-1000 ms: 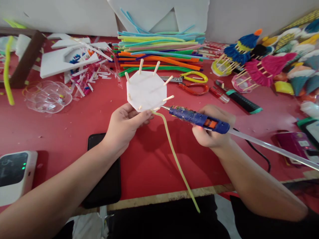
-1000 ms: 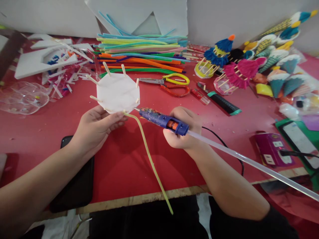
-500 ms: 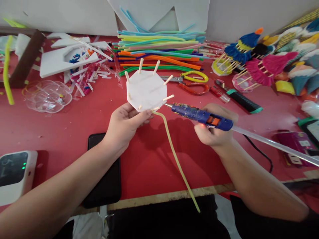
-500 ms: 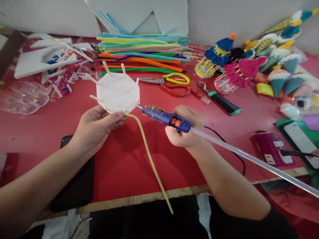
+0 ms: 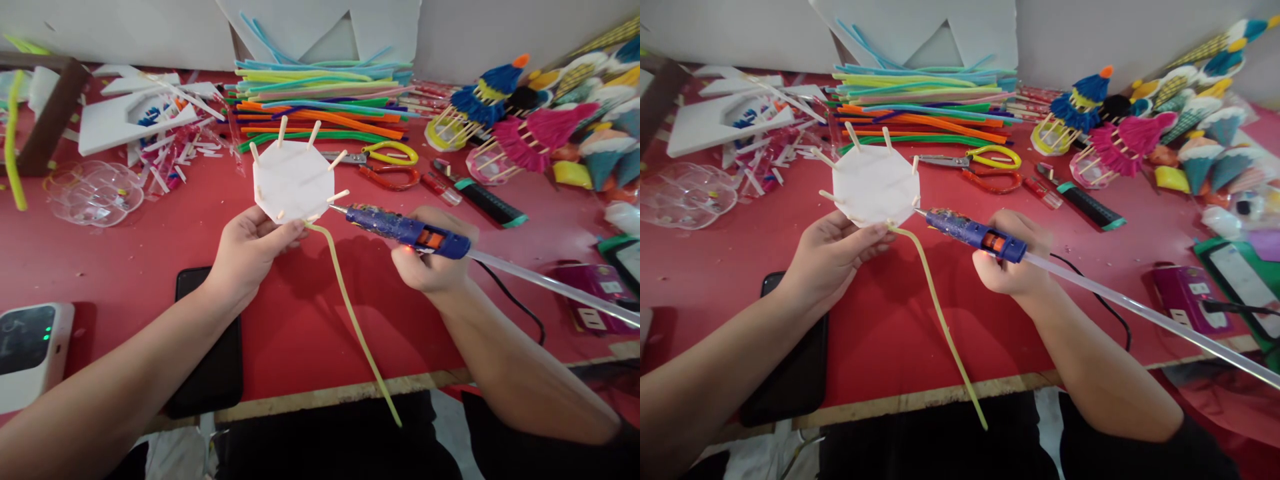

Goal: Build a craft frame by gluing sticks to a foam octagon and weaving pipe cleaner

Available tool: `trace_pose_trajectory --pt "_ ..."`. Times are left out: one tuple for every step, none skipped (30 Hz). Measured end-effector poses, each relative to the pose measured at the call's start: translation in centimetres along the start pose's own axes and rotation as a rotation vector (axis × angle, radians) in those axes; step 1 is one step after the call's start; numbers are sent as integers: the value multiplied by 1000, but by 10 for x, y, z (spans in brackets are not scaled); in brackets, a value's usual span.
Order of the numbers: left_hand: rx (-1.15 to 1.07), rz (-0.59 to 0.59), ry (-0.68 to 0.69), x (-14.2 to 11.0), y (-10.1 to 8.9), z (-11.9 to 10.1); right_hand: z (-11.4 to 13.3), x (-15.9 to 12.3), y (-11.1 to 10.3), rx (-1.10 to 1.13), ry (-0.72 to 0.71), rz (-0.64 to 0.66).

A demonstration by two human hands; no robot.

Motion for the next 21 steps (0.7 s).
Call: trace_pose_trajectory --pt "1 -2 1 0 0 0 -1 0 0 0 13 -3" --pt "5 -6 1 0 0 0 -1 0 0 -2 21 -4" --pt "9 -10 0 0 -1 0 -1 0 -1 -6 25 -4" --pt "13 -12 -1 0 -1 0 0 0 -1 -11 26 -4" --pt "15 -13 -2 0 -1 1 0 1 -1 -17 28 -4" --pt "15 -13 -1 -1 -1 1 0 1 -1 -20 24 -3" --pt "15 -14 -1 -1 -1 1 1 2 -1 -18 16 -1" --pt "16 -15 0 0 -2 1 1 2 -1 -13 10 -2" --pt "16 -14 0 0 -2 1 1 2 -1 -9 7 2" --pt "15 -13 -1 0 -2 1 1 2 -1 -8 6 6" --pt "12 -13 -2 0 -2 1 1 2 -1 -11 6 10" --pt "8 -12 -3 0 -2 1 1 2 -1 -18 3 13" --pt "4 -11 -3 1 -1 1 0 1 -1 -30 -2 12" --pt "-1 -12 -3 1 -1 1 0 1 -1 -45 -6 15" --pt "-4 -14 -2 1 -1 1 0 0 -1 -58 -17 14" --pt "-6 -14 -1 1 -1 1 1 0 -2 -71 -25 11" --pt "-5 -13 3 2 -1 2 1 0 -2 -82 -30 14" --pt "-3 -11 10 2 0 2 1 -1 -1 -90 -29 20" --pt "1 -9 22 2 0 2 1 -1 -1 -93 -24 26" --pt "9 -9 38 2 0 2 1 0 -2 -94 -16 30" --pt "18 -13 57 2 0 2 1 0 -2 -96 -7 38"
Point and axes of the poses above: each hand's wrist, its own x-axis towards the middle knuckle, its own y-axis out of the palm, z = x × y, the point moved 5 cm from there along x, towards the middle knuckle, and after that the axes turned 9 degrees about x, right-handed, at the moved point
